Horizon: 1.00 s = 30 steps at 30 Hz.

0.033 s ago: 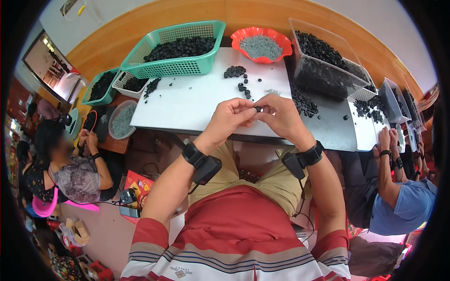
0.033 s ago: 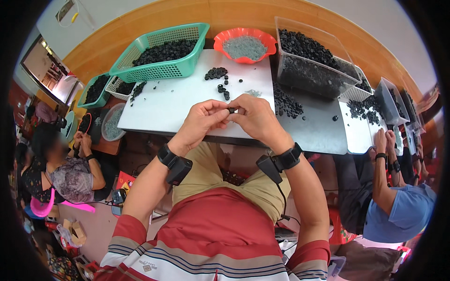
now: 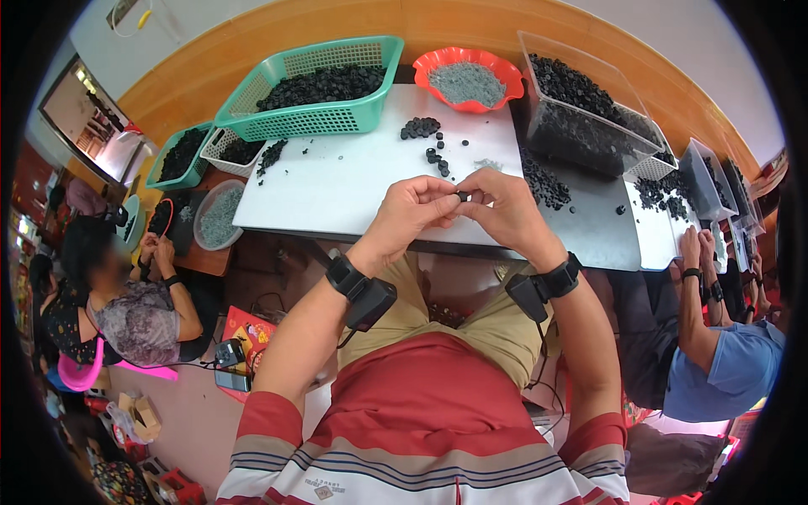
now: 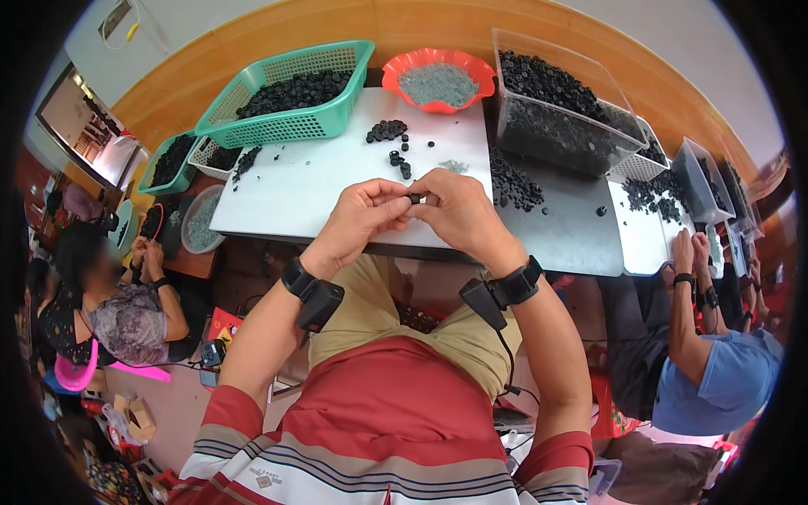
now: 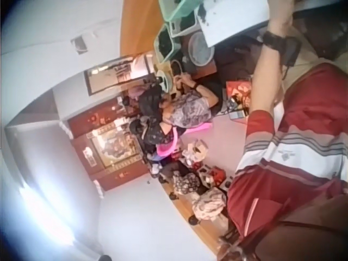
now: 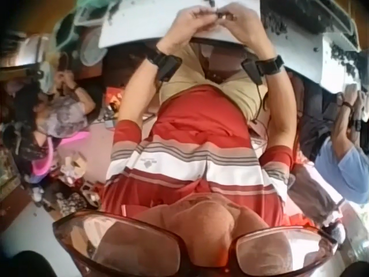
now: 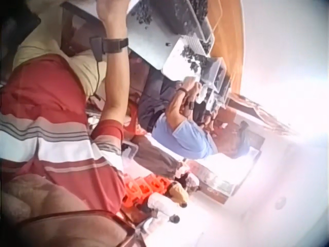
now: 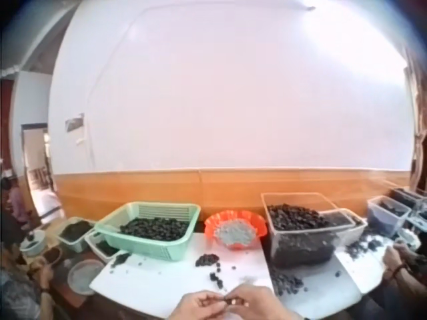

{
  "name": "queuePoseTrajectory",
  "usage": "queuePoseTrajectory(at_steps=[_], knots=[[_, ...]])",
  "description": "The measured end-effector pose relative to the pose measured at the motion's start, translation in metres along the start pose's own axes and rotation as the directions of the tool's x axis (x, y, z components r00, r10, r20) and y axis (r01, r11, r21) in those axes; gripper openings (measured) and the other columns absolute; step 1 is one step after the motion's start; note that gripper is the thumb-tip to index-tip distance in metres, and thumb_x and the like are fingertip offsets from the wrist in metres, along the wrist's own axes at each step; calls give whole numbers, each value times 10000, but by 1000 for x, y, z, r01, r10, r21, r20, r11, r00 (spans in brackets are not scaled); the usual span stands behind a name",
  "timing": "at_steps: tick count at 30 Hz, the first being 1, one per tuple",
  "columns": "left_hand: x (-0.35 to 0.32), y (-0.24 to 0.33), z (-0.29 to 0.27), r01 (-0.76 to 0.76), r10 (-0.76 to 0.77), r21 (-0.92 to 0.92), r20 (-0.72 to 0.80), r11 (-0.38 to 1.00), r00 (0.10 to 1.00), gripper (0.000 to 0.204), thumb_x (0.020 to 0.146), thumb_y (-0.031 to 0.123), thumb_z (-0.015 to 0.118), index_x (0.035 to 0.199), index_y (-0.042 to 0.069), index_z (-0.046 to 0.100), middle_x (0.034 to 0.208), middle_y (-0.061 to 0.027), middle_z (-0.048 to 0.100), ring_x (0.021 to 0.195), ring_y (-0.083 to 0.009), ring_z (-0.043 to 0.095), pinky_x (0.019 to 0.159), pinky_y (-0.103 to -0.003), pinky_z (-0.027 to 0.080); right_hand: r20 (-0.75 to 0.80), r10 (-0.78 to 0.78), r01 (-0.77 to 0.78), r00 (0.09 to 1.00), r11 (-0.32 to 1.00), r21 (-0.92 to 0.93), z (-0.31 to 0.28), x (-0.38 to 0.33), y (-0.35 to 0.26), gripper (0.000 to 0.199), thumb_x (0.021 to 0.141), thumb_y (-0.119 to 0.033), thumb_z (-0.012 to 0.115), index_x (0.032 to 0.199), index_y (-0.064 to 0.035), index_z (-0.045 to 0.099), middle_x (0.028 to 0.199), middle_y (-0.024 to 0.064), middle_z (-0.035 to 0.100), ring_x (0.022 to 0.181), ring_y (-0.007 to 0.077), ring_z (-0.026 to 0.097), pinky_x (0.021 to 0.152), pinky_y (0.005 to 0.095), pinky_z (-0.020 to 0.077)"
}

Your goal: Inspecting and sorting small black rubber or plastic components into different containers.

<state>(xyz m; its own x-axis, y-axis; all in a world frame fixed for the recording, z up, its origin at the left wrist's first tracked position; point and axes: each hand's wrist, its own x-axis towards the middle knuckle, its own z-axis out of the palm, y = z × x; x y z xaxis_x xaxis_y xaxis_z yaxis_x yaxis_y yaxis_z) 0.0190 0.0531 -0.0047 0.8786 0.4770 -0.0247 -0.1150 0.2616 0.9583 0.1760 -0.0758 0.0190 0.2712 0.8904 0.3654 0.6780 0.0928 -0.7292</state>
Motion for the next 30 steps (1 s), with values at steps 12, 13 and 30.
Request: queuePoseTrajectory(at_steps=[12, 13, 30], knots=[[-1, -1, -9, 33, -32, 7, -79, 999, 996, 150, 921, 53, 720, 1051, -15, 694, 927, -72, 719, 770, -121, 681, 728, -255, 580, 16, -26, 28, 1000, 993, -119, -5, -3, -2, 255, 788, -72, 829, 1004, -7, 712, 872, 104, 699, 709, 201, 649, 668, 324, 528], [-1, -2, -11, 9, -5, 39, -93, 999, 996, 138, 916, 37, 710, 1045, -10, 693, 918, -66, 717, 766, -120, 677, 725, -262, 577, 16, -29, 31, 999, 992, -119, -5, -2, -1, 255, 788, -72, 829, 1004, -7, 712, 872, 104, 699, 709, 201, 649, 668, 324, 528], [0, -9, -14, -250, 403, 899, 92, 359, 911, 204, 845, 60, 640, 1003, 21, 762, 931, -137, 725, 711, -280, 665, 687, -366, 534, -8, -138, 120, 990, 888, -444, -12, -11, 10, 209, 860, -160, 726, 1043, -58, 740, 1007, 82, 706, 986, 306, 639, 825, 421, 532]])
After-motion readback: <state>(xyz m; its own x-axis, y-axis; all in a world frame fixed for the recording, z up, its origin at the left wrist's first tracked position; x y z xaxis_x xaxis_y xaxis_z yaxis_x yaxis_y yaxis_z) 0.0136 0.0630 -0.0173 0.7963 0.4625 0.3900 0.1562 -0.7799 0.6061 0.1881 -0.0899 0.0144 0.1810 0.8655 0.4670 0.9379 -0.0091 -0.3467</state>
